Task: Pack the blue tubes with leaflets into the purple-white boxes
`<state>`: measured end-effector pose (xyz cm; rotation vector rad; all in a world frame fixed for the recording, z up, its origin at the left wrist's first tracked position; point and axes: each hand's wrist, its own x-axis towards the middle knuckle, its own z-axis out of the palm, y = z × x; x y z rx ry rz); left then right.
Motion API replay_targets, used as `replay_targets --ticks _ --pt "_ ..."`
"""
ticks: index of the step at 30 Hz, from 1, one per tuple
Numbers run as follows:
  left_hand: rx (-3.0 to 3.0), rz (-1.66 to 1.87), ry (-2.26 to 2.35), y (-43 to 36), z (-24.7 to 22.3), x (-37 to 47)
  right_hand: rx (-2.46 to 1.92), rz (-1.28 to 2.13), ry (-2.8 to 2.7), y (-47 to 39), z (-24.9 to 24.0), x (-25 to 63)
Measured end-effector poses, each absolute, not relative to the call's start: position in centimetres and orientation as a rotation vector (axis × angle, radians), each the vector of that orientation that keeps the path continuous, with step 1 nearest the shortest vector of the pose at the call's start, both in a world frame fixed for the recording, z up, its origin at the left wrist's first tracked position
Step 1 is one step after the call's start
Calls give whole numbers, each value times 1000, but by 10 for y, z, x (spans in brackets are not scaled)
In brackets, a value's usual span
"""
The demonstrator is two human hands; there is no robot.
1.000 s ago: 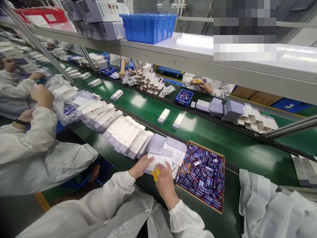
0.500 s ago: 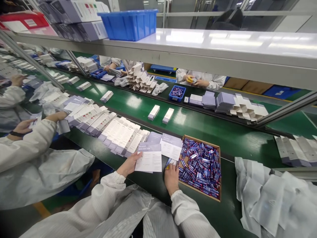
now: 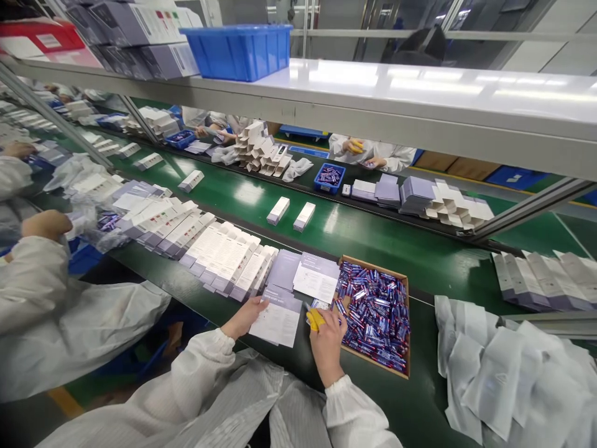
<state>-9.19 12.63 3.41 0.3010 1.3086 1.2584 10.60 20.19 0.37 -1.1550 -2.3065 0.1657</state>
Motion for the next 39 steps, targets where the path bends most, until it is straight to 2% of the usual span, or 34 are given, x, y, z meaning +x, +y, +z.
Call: replay_targets --ticks 5,11,15,17,20,22,28,32,36,39 --pt "288 1287 1155 141 41 -67 -746 232 -2268 182 30 79" --pt "237 1349 1058 149 47 -52 -823 332 -2363 174 27 63" --pt "215 1331 1083 143 45 -55 -780 517 -2520 181 32 77" --pt "205 1311 1108 139 43 -61 -1017 560 -2509 198 33 90" --pt "194 1287 1141 135 42 -75 -1614 484 -2364 238 26 116" --pt "202 1273 1143 133 43 -84 -1778 450 -2332 265 17 130" --pt "305 1244 1119 134 51 -86 -1878 438 -2352 287 -15 125" --pt "340 1229 1134 136 50 -79 -1884 518 -2272 285 -16 119" --pt "375 1265 1167 139 48 -74 -1873 667 -2084 285 3 132" --pt "404 1287 1192 144 49 -67 -1575 1050 -1663 268 27 130"
